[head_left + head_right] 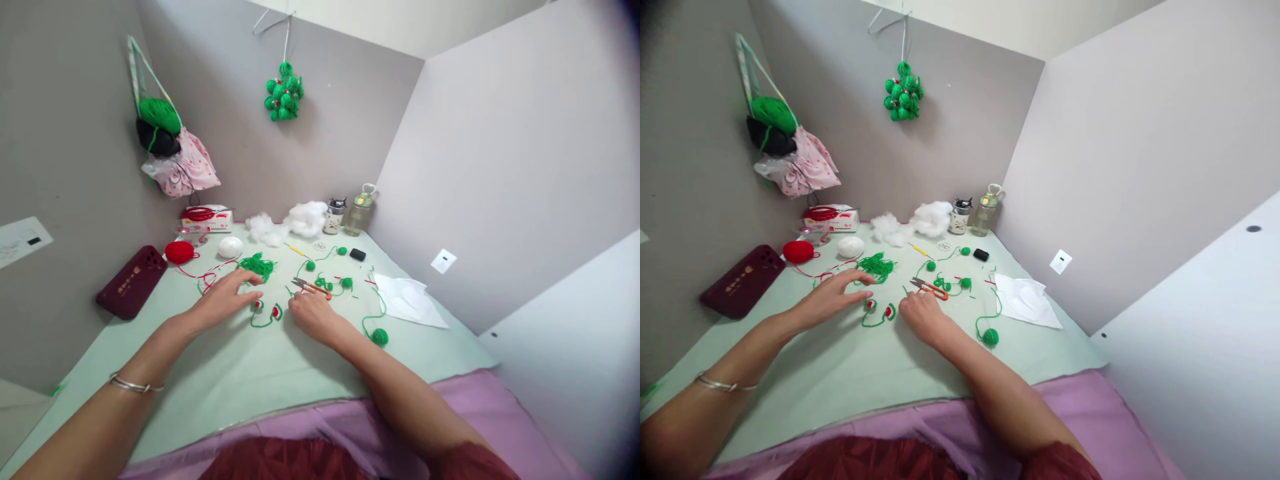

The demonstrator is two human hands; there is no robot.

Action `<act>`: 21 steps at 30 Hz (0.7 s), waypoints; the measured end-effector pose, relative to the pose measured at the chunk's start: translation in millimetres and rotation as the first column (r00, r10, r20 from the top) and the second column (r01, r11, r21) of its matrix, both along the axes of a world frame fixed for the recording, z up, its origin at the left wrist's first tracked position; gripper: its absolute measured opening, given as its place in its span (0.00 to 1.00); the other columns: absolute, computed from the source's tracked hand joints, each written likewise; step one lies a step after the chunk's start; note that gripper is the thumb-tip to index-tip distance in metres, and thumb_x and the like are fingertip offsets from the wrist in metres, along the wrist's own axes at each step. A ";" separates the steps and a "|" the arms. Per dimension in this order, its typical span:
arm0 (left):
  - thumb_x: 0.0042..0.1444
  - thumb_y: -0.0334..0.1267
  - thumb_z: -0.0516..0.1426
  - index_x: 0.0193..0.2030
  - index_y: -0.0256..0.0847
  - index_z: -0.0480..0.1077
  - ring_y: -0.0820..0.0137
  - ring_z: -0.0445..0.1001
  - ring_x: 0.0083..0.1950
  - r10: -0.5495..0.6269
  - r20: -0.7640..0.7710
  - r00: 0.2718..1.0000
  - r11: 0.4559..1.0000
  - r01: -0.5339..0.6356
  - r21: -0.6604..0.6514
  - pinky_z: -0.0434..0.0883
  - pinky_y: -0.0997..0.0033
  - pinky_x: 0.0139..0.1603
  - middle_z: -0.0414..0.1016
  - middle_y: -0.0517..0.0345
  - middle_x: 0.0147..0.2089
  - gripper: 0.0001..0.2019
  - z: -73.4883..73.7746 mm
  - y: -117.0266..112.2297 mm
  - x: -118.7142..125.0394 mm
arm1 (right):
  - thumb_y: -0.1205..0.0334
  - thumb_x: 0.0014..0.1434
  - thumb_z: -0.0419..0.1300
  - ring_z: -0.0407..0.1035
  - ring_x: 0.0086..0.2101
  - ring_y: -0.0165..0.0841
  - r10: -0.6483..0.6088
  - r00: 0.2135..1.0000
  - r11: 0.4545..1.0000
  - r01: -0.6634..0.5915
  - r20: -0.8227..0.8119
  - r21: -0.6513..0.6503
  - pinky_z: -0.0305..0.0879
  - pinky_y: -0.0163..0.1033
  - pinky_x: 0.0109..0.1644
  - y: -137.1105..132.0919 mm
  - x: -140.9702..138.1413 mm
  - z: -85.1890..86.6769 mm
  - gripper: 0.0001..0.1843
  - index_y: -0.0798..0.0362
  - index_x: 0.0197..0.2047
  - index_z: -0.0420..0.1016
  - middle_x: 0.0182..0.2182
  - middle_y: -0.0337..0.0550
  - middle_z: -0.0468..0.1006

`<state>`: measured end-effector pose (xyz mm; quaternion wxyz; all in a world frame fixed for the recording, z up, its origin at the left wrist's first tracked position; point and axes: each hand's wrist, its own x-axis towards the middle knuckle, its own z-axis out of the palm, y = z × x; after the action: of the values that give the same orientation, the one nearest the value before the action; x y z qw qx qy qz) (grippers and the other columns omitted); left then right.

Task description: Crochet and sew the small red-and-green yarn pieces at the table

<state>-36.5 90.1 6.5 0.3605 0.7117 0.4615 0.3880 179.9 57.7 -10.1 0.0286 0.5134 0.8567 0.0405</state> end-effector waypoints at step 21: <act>0.57 0.43 0.59 0.34 0.41 0.71 0.68 0.73 0.33 -0.085 0.387 0.918 0.981 0.145 -0.129 0.66 0.69 0.40 0.75 0.59 0.29 0.08 -31.0 -29.8 33.1 | 0.64 0.49 0.59 0.59 0.20 0.24 -0.380 0.141 0.894 -0.198 -0.914 -0.402 0.56 0.32 0.27 6.1 -8.0 -0.7 0.03 0.53 0.30 0.71 0.21 0.31 0.68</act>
<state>-3.4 60.3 -24.6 0.5193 0.6189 0.3690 0.4595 171.9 63.8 -10.9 -0.4218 0.4450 0.6140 -0.4970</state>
